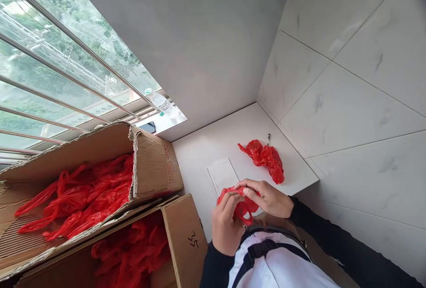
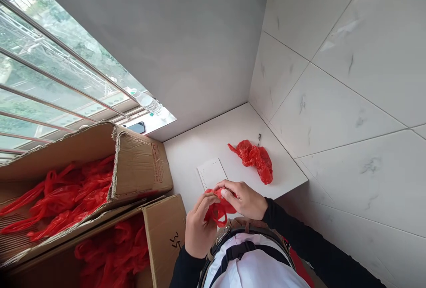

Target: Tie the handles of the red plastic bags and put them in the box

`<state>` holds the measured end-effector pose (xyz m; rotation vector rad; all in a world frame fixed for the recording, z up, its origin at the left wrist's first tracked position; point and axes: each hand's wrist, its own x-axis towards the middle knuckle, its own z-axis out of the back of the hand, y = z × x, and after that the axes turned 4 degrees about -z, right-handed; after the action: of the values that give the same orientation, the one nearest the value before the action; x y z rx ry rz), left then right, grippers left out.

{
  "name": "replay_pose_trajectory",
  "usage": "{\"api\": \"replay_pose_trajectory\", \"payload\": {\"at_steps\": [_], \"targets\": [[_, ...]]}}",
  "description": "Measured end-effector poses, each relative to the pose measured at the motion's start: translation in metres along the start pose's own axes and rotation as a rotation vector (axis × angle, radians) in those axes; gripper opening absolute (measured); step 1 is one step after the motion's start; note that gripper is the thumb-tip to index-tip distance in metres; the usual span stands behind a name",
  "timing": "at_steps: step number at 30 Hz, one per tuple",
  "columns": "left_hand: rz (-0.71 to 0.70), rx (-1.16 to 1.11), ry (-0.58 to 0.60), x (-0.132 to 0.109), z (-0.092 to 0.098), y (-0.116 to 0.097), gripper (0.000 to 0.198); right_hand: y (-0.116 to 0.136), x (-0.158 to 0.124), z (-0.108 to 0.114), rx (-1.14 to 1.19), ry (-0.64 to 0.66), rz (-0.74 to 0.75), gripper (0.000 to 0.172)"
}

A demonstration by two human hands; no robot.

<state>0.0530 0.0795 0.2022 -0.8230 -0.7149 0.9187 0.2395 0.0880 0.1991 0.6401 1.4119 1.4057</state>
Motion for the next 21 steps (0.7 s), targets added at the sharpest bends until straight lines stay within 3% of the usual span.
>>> {"api": "replay_pose_trajectory", "payload": {"at_steps": [4,8,14,17,21], "targets": [[-0.059,0.003,-0.08,-0.003,-0.003,0.005,0.029,-0.009,-0.001,-0.006,0.128,0.136,-0.004,0.033],[-0.018,-0.049,-0.023,-0.009,-0.001,-0.004,0.025,-0.012,-0.011,-0.011,0.218,0.103,-0.057,0.033],[-0.062,-0.008,0.092,-0.034,0.003,-0.008,0.06,-0.026,-0.025,-0.018,0.078,0.099,-0.148,0.029],[-0.056,0.114,0.005,-0.052,0.008,-0.005,0.062,-0.042,-0.027,-0.017,-0.044,0.0,-0.185,0.032],[0.248,0.147,-0.339,-0.079,0.025,-0.002,0.042,-0.062,-0.027,-0.009,-0.125,-0.167,-0.285,0.039]]}}
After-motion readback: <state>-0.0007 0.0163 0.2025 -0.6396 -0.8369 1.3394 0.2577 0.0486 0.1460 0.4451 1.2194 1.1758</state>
